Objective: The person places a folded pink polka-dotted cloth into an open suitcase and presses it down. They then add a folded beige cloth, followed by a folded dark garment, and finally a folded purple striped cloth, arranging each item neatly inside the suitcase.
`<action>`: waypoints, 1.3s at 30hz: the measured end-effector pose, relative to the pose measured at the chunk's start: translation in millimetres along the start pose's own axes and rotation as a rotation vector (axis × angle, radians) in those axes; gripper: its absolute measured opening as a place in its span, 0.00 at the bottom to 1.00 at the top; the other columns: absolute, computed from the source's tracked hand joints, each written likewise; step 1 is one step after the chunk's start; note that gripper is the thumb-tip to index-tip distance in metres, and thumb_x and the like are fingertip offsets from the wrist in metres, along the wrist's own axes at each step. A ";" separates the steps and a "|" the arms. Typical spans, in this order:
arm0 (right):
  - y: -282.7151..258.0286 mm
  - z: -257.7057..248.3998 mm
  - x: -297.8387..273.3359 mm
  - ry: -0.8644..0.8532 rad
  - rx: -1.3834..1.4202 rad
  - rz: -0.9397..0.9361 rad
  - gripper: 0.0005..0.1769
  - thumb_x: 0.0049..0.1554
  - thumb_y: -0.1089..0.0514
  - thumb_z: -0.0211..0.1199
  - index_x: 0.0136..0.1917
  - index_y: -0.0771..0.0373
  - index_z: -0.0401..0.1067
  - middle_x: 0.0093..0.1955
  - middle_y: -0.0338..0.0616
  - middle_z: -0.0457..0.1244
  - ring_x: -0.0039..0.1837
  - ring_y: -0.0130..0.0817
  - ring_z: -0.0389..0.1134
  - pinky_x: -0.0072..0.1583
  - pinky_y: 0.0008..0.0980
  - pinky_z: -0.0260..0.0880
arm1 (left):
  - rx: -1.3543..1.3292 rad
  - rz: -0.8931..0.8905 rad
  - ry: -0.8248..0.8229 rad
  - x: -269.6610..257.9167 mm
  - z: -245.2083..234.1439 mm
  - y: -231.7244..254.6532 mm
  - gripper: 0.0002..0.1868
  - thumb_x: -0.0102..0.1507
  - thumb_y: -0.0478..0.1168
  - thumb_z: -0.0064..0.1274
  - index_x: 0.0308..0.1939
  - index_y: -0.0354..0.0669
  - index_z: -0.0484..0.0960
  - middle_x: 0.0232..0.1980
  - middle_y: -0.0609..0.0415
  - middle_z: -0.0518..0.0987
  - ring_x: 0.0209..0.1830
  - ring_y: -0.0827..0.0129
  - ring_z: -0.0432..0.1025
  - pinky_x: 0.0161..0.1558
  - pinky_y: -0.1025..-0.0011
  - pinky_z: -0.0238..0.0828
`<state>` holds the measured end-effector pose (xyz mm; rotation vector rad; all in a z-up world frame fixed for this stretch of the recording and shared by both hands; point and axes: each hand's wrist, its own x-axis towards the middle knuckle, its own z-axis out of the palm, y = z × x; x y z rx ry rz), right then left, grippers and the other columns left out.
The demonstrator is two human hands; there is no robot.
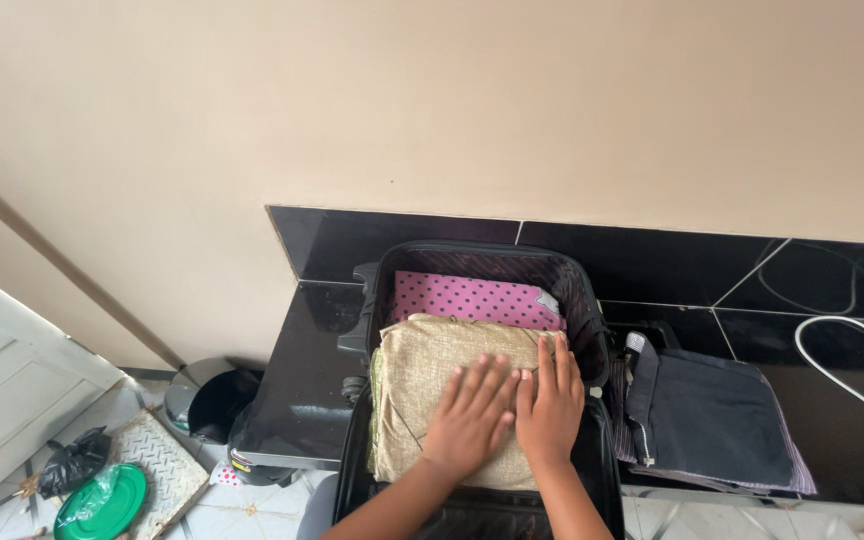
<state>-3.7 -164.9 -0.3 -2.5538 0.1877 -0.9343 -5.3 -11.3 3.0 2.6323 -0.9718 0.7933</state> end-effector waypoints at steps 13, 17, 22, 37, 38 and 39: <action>-60.0 7.9 1.5 0.128 0.072 -0.256 0.33 0.68 0.43 0.39 0.81 0.58 0.54 0.86 0.49 0.43 0.87 0.51 0.28 0.81 0.63 0.23 | -0.541 -0.762 0.140 42.7 -25.5 -100.4 0.36 0.69 0.61 0.28 0.68 0.40 0.69 0.69 0.38 0.72 0.67 0.46 0.68 0.63 0.57 0.65; -116.1 25.7 -5.8 0.001 0.140 -0.348 0.33 0.69 0.44 0.38 0.81 0.60 0.52 0.85 0.51 0.44 0.86 0.52 0.32 0.80 0.61 0.25 | -0.681 -0.868 -0.139 53.5 -28.0 -126.2 0.34 0.70 0.64 0.32 0.49 0.40 0.85 0.42 0.38 0.84 0.47 0.45 0.78 0.50 0.56 0.71; -127.7 39.8 -14.3 -0.099 -0.056 -0.298 0.33 0.69 0.45 0.36 0.82 0.59 0.52 0.85 0.44 0.46 0.86 0.46 0.40 0.81 0.53 0.29 | -0.671 -0.858 -0.131 52.9 -27.6 -122.9 0.30 0.65 0.64 0.41 0.41 0.44 0.88 0.34 0.41 0.83 0.39 0.44 0.79 0.43 0.53 0.73; -7.2 9.1 -96.8 -0.011 -0.190 -0.007 0.44 0.65 0.34 0.34 0.82 0.66 0.37 0.85 0.56 0.31 0.85 0.51 0.25 0.79 0.53 0.20 | -0.538 -0.847 -0.052 49.0 -25.5 -116.0 0.30 0.66 0.64 0.42 0.37 0.43 0.87 0.30 0.39 0.82 0.35 0.43 0.77 0.38 0.51 0.71; -8.8 8.7 -96.4 -0.040 -0.166 0.046 0.44 0.65 0.36 0.34 0.82 0.67 0.36 0.85 0.57 0.30 0.85 0.52 0.25 0.79 0.54 0.20 | -0.535 -0.846 -0.058 49.3 -25.3 -116.3 0.30 0.66 0.64 0.42 0.37 0.43 0.87 0.30 0.39 0.81 0.35 0.43 0.77 0.38 0.51 0.71; -12.6 7.3 -94.6 -0.070 -0.140 0.097 0.44 0.65 0.37 0.34 0.82 0.68 0.35 0.85 0.59 0.30 0.85 0.53 0.24 0.79 0.56 0.20 | -0.531 -0.847 -0.063 49.8 -24.8 -116.6 0.31 0.67 0.64 0.42 0.36 0.42 0.87 0.30 0.38 0.81 0.35 0.43 0.77 0.39 0.51 0.71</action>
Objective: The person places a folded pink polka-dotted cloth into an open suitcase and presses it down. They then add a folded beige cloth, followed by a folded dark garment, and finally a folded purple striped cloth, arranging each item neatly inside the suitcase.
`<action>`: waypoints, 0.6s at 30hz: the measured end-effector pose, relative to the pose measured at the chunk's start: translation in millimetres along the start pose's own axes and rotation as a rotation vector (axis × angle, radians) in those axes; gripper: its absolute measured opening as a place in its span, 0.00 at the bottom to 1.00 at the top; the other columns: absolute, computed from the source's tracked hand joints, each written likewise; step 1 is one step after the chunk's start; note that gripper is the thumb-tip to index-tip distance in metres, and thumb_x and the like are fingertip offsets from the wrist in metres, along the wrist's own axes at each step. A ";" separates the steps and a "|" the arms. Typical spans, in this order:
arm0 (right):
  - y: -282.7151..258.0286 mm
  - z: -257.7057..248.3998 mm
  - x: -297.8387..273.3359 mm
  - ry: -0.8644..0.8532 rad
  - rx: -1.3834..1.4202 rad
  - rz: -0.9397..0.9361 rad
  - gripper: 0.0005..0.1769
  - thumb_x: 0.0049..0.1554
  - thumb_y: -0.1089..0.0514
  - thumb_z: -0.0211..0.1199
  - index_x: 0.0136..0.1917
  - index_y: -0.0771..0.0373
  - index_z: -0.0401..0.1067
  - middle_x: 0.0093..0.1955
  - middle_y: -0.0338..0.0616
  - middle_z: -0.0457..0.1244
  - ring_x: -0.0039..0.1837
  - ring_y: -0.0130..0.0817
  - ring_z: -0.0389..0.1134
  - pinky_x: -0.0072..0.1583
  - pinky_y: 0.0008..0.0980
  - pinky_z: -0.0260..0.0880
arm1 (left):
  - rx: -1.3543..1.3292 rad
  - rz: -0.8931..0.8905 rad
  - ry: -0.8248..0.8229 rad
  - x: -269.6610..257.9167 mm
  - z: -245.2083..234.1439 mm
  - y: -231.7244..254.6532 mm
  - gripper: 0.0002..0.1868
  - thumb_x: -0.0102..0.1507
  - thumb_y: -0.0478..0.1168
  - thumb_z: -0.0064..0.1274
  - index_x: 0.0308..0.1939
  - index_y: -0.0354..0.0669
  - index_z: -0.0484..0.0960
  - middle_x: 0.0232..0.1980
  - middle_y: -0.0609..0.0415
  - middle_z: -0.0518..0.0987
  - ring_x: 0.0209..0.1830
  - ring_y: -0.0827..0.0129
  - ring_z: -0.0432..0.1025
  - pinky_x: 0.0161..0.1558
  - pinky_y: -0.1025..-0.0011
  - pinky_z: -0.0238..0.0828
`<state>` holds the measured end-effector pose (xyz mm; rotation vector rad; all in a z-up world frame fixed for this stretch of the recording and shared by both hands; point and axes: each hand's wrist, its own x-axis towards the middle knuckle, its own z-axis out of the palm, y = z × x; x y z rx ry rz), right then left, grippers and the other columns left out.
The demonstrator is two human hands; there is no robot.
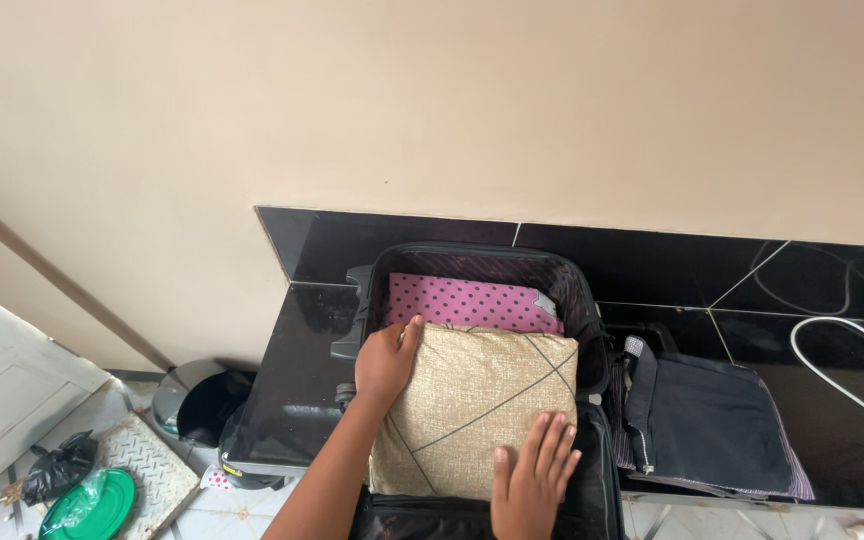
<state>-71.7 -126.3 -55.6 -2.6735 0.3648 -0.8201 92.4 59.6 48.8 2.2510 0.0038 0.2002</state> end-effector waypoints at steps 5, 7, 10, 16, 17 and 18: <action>-56.3 -6.6 26.8 0.039 0.226 -0.264 0.45 0.67 0.36 0.35 0.82 0.71 0.34 0.85 0.66 0.29 0.86 0.57 0.26 0.79 0.61 0.23 | -0.005 -0.001 -0.014 0.0 1.8 -1.1 0.31 0.67 0.64 0.42 0.35 0.41 0.87 0.31 0.39 0.82 0.35 0.43 0.77 0.39 0.51 0.71; -83.5 -3.1 49.6 -0.033 0.250 -0.301 0.43 0.68 0.38 0.34 0.82 0.72 0.34 0.86 0.64 0.31 0.86 0.58 0.27 0.80 0.60 0.22 | -0.009 -0.003 -0.007 -0.8 0.3 -1.0 0.31 0.67 0.63 0.41 0.35 0.42 0.87 0.31 0.39 0.82 0.36 0.43 0.78 0.40 0.51 0.71; -104.8 2.7 75.8 -0.008 0.119 -0.366 0.41 0.68 0.39 0.32 0.83 0.69 0.37 0.86 0.59 0.34 0.86 0.53 0.29 0.80 0.57 0.23 | -0.061 0.016 0.019 -1.4 -0.3 0.0 0.28 0.66 0.63 0.41 0.40 0.46 0.88 0.31 0.40 0.82 0.37 0.43 0.78 0.39 0.51 0.72; -75.4 11.3 70.1 0.019 -0.092 -0.351 0.39 0.66 0.39 0.30 0.82 0.62 0.39 0.86 0.52 0.36 0.85 0.49 0.30 0.80 0.52 0.23 | -0.027 0.054 0.059 -0.9 2.8 -3.1 0.29 0.66 0.63 0.41 0.41 0.46 0.88 0.31 0.39 0.82 0.36 0.42 0.77 0.39 0.50 0.71; -63.2 10.0 65.5 0.028 -0.099 -0.340 0.39 0.66 0.38 0.30 0.82 0.62 0.39 0.85 0.52 0.36 0.85 0.50 0.30 0.79 0.51 0.23 | -0.020 0.056 0.054 1.2 2.2 -3.1 0.29 0.66 0.63 0.41 0.40 0.45 0.88 0.30 0.39 0.82 0.36 0.42 0.77 0.39 0.50 0.71; -49.1 7.4 58.2 0.038 -0.088 -0.339 0.40 0.66 0.37 0.31 0.82 0.62 0.39 0.85 0.54 0.35 0.85 0.51 0.29 0.79 0.52 0.23 | -0.014 0.053 0.043 0.2 2.2 -4.1 0.30 0.67 0.64 0.41 0.39 0.44 0.87 0.30 0.39 0.81 0.35 0.42 0.77 0.39 0.50 0.71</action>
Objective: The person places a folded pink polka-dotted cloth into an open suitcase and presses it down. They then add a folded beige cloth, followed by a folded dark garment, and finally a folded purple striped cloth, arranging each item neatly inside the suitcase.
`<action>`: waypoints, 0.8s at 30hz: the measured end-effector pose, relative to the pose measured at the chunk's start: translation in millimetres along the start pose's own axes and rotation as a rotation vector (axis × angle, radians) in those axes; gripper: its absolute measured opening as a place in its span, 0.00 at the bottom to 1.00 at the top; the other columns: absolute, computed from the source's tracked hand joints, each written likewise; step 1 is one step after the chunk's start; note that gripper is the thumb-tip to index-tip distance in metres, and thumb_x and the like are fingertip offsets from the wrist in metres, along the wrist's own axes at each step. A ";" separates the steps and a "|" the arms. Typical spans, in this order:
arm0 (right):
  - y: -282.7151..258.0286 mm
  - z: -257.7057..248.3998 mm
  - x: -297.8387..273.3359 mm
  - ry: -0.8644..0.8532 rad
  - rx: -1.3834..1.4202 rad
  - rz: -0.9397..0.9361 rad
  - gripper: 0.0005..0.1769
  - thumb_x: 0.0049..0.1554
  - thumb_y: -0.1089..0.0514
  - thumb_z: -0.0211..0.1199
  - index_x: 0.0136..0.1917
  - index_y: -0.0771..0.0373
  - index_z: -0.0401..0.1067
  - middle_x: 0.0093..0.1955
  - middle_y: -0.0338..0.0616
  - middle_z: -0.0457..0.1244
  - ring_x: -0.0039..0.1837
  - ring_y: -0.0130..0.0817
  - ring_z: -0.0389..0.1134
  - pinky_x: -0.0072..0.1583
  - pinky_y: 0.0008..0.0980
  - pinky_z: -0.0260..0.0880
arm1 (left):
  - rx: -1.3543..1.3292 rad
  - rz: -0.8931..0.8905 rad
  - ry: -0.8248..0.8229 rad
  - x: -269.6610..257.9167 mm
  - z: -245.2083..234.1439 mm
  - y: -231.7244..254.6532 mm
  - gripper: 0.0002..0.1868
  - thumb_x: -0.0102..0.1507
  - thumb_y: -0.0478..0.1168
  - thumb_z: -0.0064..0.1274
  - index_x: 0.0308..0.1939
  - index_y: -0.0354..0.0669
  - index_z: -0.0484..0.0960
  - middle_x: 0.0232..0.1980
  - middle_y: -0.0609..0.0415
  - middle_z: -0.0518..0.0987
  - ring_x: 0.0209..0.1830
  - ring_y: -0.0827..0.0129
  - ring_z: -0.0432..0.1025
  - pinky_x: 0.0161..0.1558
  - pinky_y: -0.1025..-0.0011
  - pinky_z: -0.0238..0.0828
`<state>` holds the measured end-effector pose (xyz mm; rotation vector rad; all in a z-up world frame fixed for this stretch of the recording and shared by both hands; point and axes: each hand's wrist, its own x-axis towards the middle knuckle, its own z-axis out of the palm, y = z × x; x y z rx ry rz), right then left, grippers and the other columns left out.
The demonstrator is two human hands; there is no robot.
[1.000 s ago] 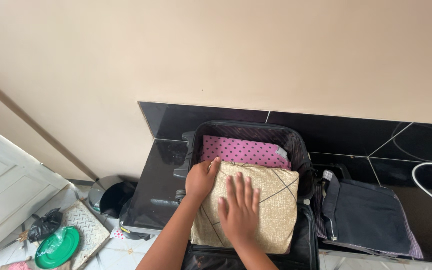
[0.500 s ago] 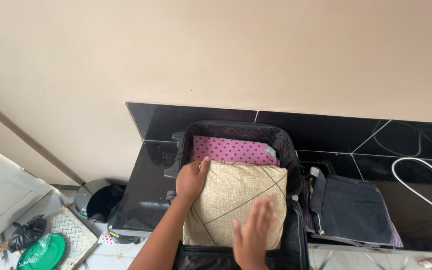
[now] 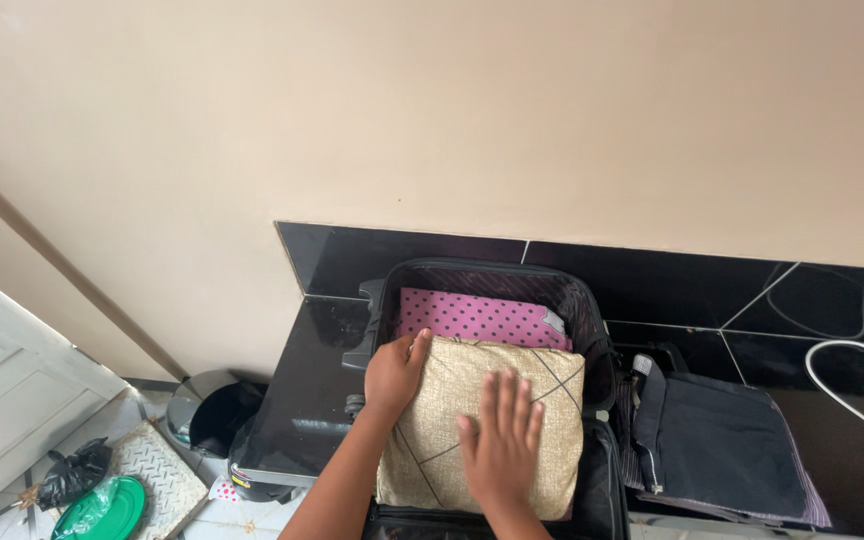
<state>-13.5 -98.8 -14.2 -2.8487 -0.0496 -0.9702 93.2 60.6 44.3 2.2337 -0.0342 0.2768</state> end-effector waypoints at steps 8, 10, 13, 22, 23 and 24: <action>61.9 -6.7 -78.7 -0.102 0.325 0.343 0.55 0.60 0.28 0.46 0.81 0.70 0.35 0.83 0.69 0.29 0.82 0.59 0.27 0.74 0.53 0.31 | 0.000 -0.007 -0.008 -0.2 1.4 -2.2 0.31 0.68 0.63 0.41 0.35 0.41 0.86 0.29 0.39 0.81 0.33 0.42 0.76 0.37 0.50 0.70; 60.9 -5.7 -80.5 -0.018 0.236 0.335 0.56 0.59 0.29 0.47 0.81 0.72 0.35 0.82 0.72 0.31 0.81 0.62 0.28 0.75 0.61 0.29 | 0.001 -0.024 -0.009 0.3 1.8 -2.1 0.31 0.68 0.63 0.41 0.35 0.40 0.86 0.29 0.39 0.81 0.33 0.42 0.77 0.37 0.50 0.70; 38.4 -10.2 -80.2 0.037 0.204 0.263 0.49 0.60 0.33 0.45 0.81 0.66 0.38 0.83 0.68 0.34 0.83 0.60 0.31 0.78 0.63 0.28 | 0.011 -0.010 -0.004 -0.3 0.6 -1.1 0.31 0.68 0.62 0.41 0.35 0.41 0.87 0.30 0.38 0.81 0.35 0.42 0.77 0.38 0.50 0.70; 4.8 -7.2 -3.2 -0.232 0.032 -0.429 0.38 0.69 0.34 0.32 0.83 0.55 0.45 0.86 0.48 0.37 0.85 0.45 0.32 0.80 0.50 0.27 | -0.020 -0.048 -0.018 -0.7 0.4 -0.8 0.31 0.68 0.63 0.40 0.35 0.41 0.86 0.32 0.38 0.82 0.37 0.41 0.77 0.40 0.50 0.71; 13.9 -8.4 7.6 -0.214 -0.003 -0.429 0.39 0.69 0.33 0.31 0.83 0.56 0.45 0.86 0.47 0.37 0.84 0.45 0.33 0.79 0.49 0.28 | -0.018 -0.048 -0.013 -1.3 0.6 -2.7 0.31 0.68 0.63 0.40 0.36 0.42 0.86 0.32 0.38 0.81 0.36 0.41 0.77 0.40 0.50 0.71; 22.0 -9.8 16.2 -0.199 0.011 -0.375 0.39 0.67 0.32 0.32 0.83 0.56 0.46 0.86 0.48 0.38 0.84 0.45 0.33 0.79 0.49 0.27 | -0.020 -0.045 -0.007 -0.5 1.7 -3.3 0.31 0.68 0.63 0.40 0.36 0.42 0.86 0.32 0.38 0.81 0.36 0.41 0.77 0.39 0.50 0.71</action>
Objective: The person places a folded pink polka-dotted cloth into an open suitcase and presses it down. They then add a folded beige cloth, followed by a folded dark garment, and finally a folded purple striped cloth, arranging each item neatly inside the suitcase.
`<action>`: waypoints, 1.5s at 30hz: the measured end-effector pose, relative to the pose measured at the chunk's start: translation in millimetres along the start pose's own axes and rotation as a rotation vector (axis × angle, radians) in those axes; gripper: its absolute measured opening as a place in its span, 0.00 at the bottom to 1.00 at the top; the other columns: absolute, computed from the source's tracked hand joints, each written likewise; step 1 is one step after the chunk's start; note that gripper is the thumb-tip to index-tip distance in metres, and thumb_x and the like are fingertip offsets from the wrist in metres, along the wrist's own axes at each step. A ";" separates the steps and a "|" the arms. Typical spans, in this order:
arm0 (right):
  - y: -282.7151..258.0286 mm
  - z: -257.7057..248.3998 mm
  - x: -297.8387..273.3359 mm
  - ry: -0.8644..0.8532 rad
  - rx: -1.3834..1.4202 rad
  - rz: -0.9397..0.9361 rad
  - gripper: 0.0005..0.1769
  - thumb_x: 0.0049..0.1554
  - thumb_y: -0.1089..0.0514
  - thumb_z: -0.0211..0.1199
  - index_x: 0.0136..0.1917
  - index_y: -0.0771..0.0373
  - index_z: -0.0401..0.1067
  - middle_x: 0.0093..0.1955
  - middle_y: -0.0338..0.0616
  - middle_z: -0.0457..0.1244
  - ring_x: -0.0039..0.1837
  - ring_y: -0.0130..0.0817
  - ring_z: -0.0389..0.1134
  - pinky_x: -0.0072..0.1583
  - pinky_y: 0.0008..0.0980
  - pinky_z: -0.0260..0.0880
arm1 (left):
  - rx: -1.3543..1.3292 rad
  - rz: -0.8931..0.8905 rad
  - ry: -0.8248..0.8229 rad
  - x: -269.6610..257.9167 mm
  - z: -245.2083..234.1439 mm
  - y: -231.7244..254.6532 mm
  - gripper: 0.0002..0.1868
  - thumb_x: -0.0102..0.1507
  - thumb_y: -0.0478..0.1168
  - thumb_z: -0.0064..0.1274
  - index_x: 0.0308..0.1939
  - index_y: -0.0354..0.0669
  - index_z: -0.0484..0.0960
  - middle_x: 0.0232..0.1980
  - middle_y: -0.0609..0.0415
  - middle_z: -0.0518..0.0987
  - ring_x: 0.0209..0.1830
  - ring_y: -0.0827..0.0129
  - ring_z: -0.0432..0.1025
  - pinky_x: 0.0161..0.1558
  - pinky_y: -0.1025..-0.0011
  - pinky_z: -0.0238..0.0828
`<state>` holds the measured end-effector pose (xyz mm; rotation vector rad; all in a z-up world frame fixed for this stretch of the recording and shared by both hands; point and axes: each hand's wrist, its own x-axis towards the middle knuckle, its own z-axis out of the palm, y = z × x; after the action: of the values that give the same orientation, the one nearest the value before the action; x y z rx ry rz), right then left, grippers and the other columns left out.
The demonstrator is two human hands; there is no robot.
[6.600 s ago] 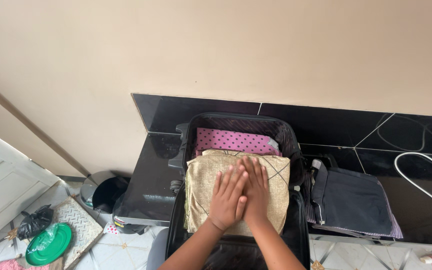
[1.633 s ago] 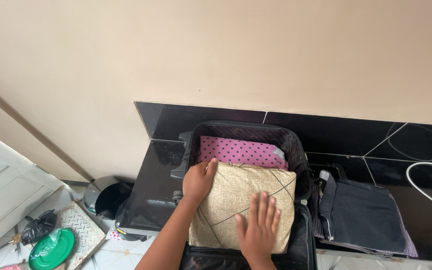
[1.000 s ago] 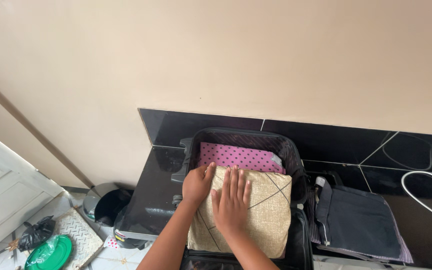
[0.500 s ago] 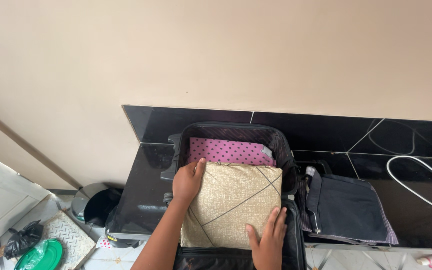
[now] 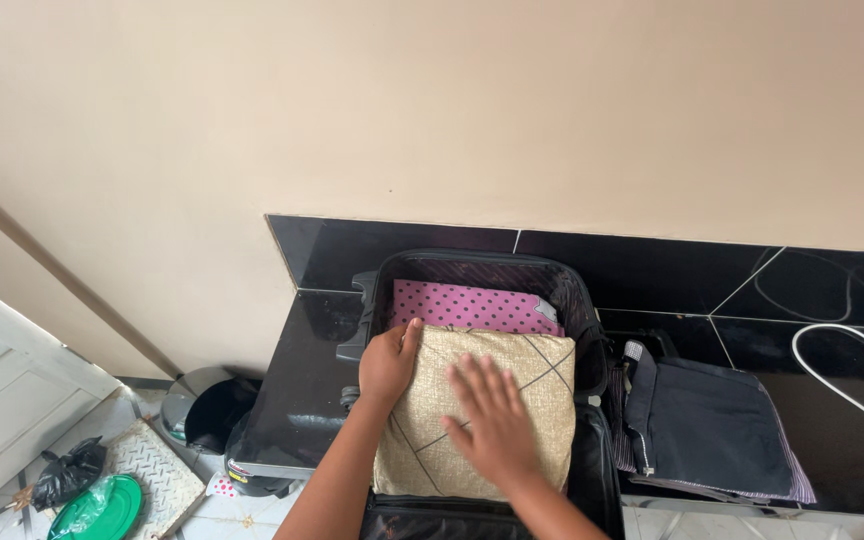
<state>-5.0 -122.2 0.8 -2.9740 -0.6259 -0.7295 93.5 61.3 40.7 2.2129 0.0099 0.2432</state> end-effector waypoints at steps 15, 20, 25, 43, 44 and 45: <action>50.5 0.3 8.3 0.135 0.095 0.590 0.31 0.66 0.42 0.43 0.78 0.55 0.59 0.83 0.46 0.47 0.84 0.49 0.40 0.79 0.52 0.39 | 0.204 0.575 0.340 -68.0 32.8 30.4 0.23 0.67 0.45 0.48 0.65 0.41 0.71 0.73 0.42 0.65 0.79 0.44 0.52 0.77 0.45 0.44; 53.1 -0.4 5.5 0.187 0.140 0.542 0.34 0.63 0.44 0.44 0.79 0.54 0.58 0.83 0.45 0.48 0.84 0.48 0.41 0.78 0.50 0.43 | 0.495 0.830 0.020 -125.2 67.6 30.8 0.33 0.73 0.52 0.34 0.80 0.42 0.56 0.83 0.44 0.53 0.84 0.50 0.43 0.77 0.48 0.35; 53.0 5.2 4.3 0.197 0.116 0.574 0.29 0.67 0.47 0.40 0.77 0.54 0.61 0.83 0.44 0.49 0.85 0.46 0.42 0.78 0.49 0.43 | 0.657 0.786 0.113 -108.2 66.8 14.3 0.33 0.71 0.53 0.21 0.81 0.54 0.48 0.83 0.47 0.44 0.83 0.51 0.36 0.77 0.50 0.24; 38.3 -2.0 12.3 0.300 -0.013 0.560 0.31 0.69 0.45 0.35 0.78 0.59 0.60 0.84 0.50 0.47 0.85 0.52 0.38 0.79 0.60 0.34 | -0.082 0.280 0.162 -16.1 -27.1 9.6 0.24 0.69 0.53 0.43 0.57 0.39 0.79 0.57 0.42 0.80 0.62 0.49 0.72 0.61 0.57 0.68; 30.6 -4.8 15.9 0.316 -0.031 0.560 0.31 0.69 0.45 0.35 0.78 0.60 0.59 0.84 0.52 0.46 0.85 0.54 0.37 0.79 0.61 0.31 | -0.080 0.245 0.116 -11.3 -24.6 14.8 0.24 0.68 0.54 0.44 0.55 0.40 0.81 0.55 0.42 0.81 0.59 0.48 0.73 0.58 0.56 0.69; 20.6 -6.9 21.1 0.349 0.039 0.505 0.33 0.69 0.44 0.36 0.79 0.61 0.57 0.85 0.53 0.45 0.85 0.54 0.36 0.79 0.60 0.30 | -0.079 0.209 0.069 -5.7 -20.5 19.0 0.23 0.68 0.55 0.44 0.53 0.40 0.82 0.53 0.42 0.82 0.56 0.47 0.74 0.56 0.56 0.70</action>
<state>17.0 -133.9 18.0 -2.6807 0.1248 -1.1115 82.7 65.4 66.8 2.1260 -0.1907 0.4284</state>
